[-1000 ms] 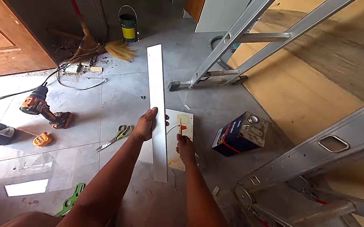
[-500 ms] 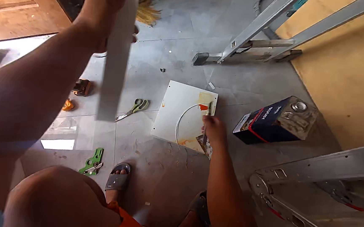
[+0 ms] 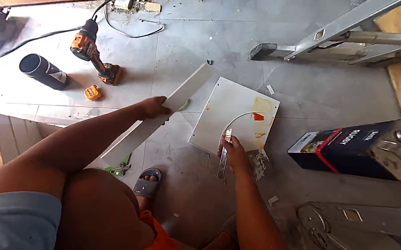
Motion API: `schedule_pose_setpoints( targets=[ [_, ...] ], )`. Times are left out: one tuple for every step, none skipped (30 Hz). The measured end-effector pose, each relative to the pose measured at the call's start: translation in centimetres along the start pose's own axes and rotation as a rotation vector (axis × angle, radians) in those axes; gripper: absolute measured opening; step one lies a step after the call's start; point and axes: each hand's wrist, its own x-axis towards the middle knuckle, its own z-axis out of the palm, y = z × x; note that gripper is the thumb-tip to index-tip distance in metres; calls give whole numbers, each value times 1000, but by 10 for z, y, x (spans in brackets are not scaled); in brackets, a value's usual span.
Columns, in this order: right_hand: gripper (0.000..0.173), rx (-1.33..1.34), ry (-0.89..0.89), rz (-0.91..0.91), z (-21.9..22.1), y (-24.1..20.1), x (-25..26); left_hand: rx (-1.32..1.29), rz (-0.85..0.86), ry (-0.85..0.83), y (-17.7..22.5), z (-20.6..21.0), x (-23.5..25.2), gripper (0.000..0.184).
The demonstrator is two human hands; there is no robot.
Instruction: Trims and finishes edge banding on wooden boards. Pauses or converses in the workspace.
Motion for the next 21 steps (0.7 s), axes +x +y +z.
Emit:
schedule_pose_setpoints(
  targets=[
    [34, 24, 39, -13, -4, -1, 0, 54, -13, -53, 0, 3, 4, 33],
    [34, -12, 66, -12, -6, -3, -1, 106, -22, -95, 1, 5, 5, 33],
    [35, -93, 80, 0, -5, -6, -2, 145, -24, -124, 3, 5, 5, 35],
    [34, -197, 86, 13, -1, -10, -1, 169, -18, -144, 6, 6, 6, 35],
    [34, -316, 74, 22, 3, -13, 1, 173, -8, -159, 9, 6, 6, 34],
    [35, -432, 42, 31, 8, -18, 5, 162, 2, -168, 10, 6, 6, 34],
    [35, -540, 9, 31, 14, -23, 10, 143, 13, -167, 11, 4, 5, 34],
    [35, -630, -4, 14, 19, -29, 16, 122, 22, -161, 11, 2, 3, 34],
    [36, -706, 5, -14, 23, -32, 22, 97, 30, -149, 10, -3, 1, 34],
    [36, -767, 34, -50, 28, -36, 28, 63, 40, -135, 8, -8, -3, 33],
    [39, -807, 75, -97, 33, -42, 32, 25, 44, -123, 5, -16, -9, 31],
    [45, -812, 98, -153, 41, -52, 33, -19, 46, -105, 3, -24, -15, 30],
    [49, -817, 89, -235, 55, -61, 30, -62, 45, -82, 0, -32, -23, 28],
    [50, -830, 28, -322, 78, -66, 22, -95, 34, -59, -4, -38, -32, 27],
    [48, -856, -85, -409, 108, -67, 12, -110, 21, -32, -9, -42, -41, 26],
    [44, -885, -222, -501, 144, -62, 2, -107, 9, -11, -14, -45, -51, 26],
    [41, -893, -382, -576, 183, -58, -8, -103, -6, 6, -19, -48, -60, 26],
    [39, -886, -550, -650, 224, -53, -14, -105, -21, 18, -24, -50, -69, 26],
    [39, -872, -705, -730, 262, -43, -18, -105, -40, 28, -30, -52, -80, 27],
    [44, -891, -864, -781, 294, -37, -19, -98, -59, 37, -37, -53, -91, 28],
    [50, -956, -1022, -783, 317, -38, -21, -74, -76, 42, -44, -54, -103, 29]
  ],
)
